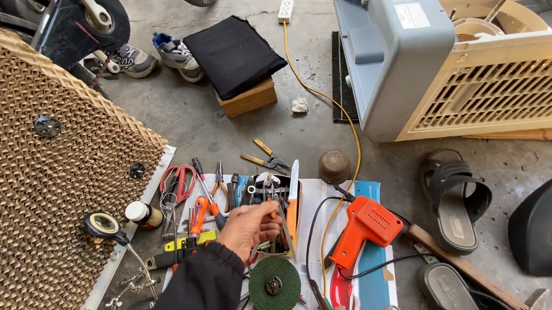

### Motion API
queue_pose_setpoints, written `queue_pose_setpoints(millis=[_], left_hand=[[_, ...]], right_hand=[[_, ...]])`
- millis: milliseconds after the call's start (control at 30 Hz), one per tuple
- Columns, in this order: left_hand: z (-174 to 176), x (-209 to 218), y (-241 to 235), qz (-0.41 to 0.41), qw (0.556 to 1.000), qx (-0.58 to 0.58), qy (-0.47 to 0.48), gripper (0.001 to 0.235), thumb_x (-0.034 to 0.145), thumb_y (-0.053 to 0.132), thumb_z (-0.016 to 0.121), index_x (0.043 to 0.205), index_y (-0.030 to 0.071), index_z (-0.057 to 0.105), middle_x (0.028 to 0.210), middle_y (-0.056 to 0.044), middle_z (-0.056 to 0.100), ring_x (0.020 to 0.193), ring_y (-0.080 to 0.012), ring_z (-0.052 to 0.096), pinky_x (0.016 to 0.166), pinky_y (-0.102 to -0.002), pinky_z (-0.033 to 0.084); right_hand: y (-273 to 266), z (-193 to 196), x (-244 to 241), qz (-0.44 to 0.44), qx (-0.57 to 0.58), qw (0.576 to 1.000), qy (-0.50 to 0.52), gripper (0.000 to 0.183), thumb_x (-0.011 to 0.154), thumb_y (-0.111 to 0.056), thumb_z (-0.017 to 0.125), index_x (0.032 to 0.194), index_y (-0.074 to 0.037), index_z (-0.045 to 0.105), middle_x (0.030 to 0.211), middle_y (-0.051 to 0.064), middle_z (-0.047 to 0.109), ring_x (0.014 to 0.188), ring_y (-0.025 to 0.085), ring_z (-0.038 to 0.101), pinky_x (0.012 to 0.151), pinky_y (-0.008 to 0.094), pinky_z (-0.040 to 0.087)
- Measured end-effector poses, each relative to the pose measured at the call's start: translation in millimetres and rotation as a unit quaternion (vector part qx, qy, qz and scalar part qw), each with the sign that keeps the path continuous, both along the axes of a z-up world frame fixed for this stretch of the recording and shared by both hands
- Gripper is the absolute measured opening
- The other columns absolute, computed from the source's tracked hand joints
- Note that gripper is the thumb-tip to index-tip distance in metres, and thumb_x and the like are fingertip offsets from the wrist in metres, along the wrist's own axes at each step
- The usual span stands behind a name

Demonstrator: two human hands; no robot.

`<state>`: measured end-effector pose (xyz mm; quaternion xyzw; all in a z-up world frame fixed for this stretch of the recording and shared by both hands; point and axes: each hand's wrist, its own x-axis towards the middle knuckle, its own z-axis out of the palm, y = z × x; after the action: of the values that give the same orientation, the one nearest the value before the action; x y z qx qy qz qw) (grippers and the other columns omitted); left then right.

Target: Repairing an evaporative air cooler by disassembling the fan and motor components

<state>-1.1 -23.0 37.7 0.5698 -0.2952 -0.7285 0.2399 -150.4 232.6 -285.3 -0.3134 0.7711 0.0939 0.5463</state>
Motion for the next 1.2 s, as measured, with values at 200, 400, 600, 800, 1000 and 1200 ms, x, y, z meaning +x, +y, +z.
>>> queue_pose_setpoints(millis=[200, 400, 600, 800, 1000, 1200], left_hand=[[12.1, 9.4, -32.7, -0.044, 0.997, 0.049, -0.026, 0.024, 0.097, 0.019, 0.087, 0.094, -0.003, 0.078, 0.085, -0.017, 0.078, 0.059, -0.0184, 0.07, 0.062, -0.027, 0.067], [34.9, 29.3, -36.7, -0.118, 0.992, 0.014, -0.045, 0.023, 0.099, 0.02, 0.085, 0.097, -0.002, 0.082, 0.079, -0.011, 0.078, 0.056, -0.0146, 0.07, 0.058, -0.024, 0.064], [76.8, 48.8, -13.9, -0.163, 0.981, -0.075, -0.07, 0.051, 0.1, 0.029, 0.076, 0.139, -0.003, 0.079, 0.093, -0.017, 0.078, 0.073, -0.0206, 0.075, 0.077, -0.032, 0.069], [104.3, 50.7, 36.4, -0.011, 0.981, -0.184, -0.057, 0.049, 0.105, 0.025, 0.065, 0.149, 0.005, 0.073, 0.113, -0.017, 0.08, 0.097, -0.0242, 0.076, 0.089, -0.036, 0.067], [144.3, 33.8, 133.3, 0.179, 0.977, -0.102, -0.051, 0.047, 0.113, 0.02, 0.051, 0.15, -0.002, 0.072, 0.114, -0.03, 0.078, 0.085, -0.0343, 0.068, 0.085, -0.049, 0.063], [41.5, 76.3, 189.1, 0.197, 0.979, -0.057, -0.014, 0.046, 0.114, 0.024, 0.045, 0.148, -0.001, 0.063, 0.122, -0.031, 0.084, 0.077, -0.044, 0.075, 0.071, -0.055, 0.066]], right_hand=[[2.7, 13.0, 1.7, -0.004, -0.011, 1.0, 0.012, 0.052, 0.106, -0.066, 0.067, 0.141, -0.031, 0.05, 0.148, -0.004, 0.067, 0.132, 0.011, 0.068, 0.102, 0.029, 0.061], [2.7, 6.9, -1.8, -0.02, -0.033, 0.999, -0.012, 0.059, 0.104, -0.064, 0.071, 0.149, -0.03, 0.05, 0.158, -0.002, 0.061, 0.146, 0.013, 0.061, 0.111, 0.029, 0.062], [1.1, -2.0, -6.7, -0.019, -0.036, 0.999, -0.028, 0.062, 0.103, -0.064, 0.073, 0.149, -0.03, 0.051, 0.157, -0.001, 0.062, 0.146, 0.014, 0.062, 0.11, 0.03, 0.064], [8.7, 88.9, 18.5, -0.061, -0.114, 0.986, 0.108, 0.041, 0.096, -0.056, 0.069, 0.117, -0.026, 0.05, 0.111, 0.011, 0.082, 0.108, 0.042, 0.076, 0.093, 0.047, 0.057], [5.5, 193.6, -4.0, -0.469, -0.198, 0.829, -0.232, 0.02, 0.096, -0.004, 0.087, 0.108, 0.006, 0.075, 0.079, 0.029, 0.082, 0.068, 0.033, 0.074, 0.068, 0.041, 0.059], [-9.3, 265.1, -18.0, -0.634, -0.223, 0.656, -0.343, 0.07, 0.093, 0.01, 0.07, 0.155, 0.003, 0.038, 0.118, 0.042, 0.074, 0.089, 0.043, 0.069, 0.082, 0.052, 0.061]])
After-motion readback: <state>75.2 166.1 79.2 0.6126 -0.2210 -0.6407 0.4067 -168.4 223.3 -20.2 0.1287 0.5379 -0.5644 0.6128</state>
